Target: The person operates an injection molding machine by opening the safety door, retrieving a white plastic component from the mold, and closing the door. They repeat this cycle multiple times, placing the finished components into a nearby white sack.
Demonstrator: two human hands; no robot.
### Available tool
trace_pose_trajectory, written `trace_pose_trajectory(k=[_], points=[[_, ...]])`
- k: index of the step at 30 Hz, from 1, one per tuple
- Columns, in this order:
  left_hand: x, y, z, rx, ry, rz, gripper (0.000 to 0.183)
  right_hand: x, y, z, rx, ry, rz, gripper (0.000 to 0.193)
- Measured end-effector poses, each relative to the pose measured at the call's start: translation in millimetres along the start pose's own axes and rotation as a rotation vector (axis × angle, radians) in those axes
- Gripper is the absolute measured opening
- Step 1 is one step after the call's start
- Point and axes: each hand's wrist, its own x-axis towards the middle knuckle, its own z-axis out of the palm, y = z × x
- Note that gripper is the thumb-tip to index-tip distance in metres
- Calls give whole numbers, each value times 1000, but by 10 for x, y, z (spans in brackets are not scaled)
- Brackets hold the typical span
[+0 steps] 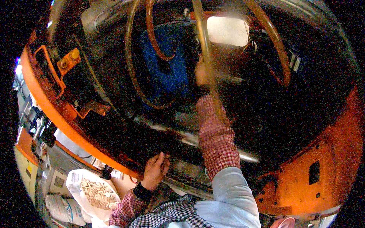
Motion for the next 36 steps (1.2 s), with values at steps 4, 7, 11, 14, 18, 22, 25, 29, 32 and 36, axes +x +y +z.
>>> trace_pose_trajectory(k=[4,7,11,14,18,22,25,29,32,36], points=[[-14,-46,-104,-29,99,-23,30,212,188,290,-88,46,-76,20],[-18,-64,-170,-2,102,-27,27,214,212,398,-43,63,-80,18],[3,-72,-167,-35,82,-10,31,291,314,398,-18,50,-181,19],[-20,-53,-168,-17,81,-10,32,298,297,375,3,36,-281,18],[-20,-81,-221,-50,49,-11,31,176,179,402,-79,24,-258,17],[-73,-65,-246,23,28,47,32,91,58,318,-306,-110,-293,29],[-28,-76,-76,-9,1,86,32,431,445,178,-154,-220,-283,31],[63,-88,-149,1,-35,88,30,-19,-124,-344,-227,-154,-330,19],[32,26,-81,-30,49,66,30,-931,-809,-1156,123,-820,-185,10],[70,32,105,-138,-48,46,31,-1813,-1022,-2014,219,-1242,-396,18]])
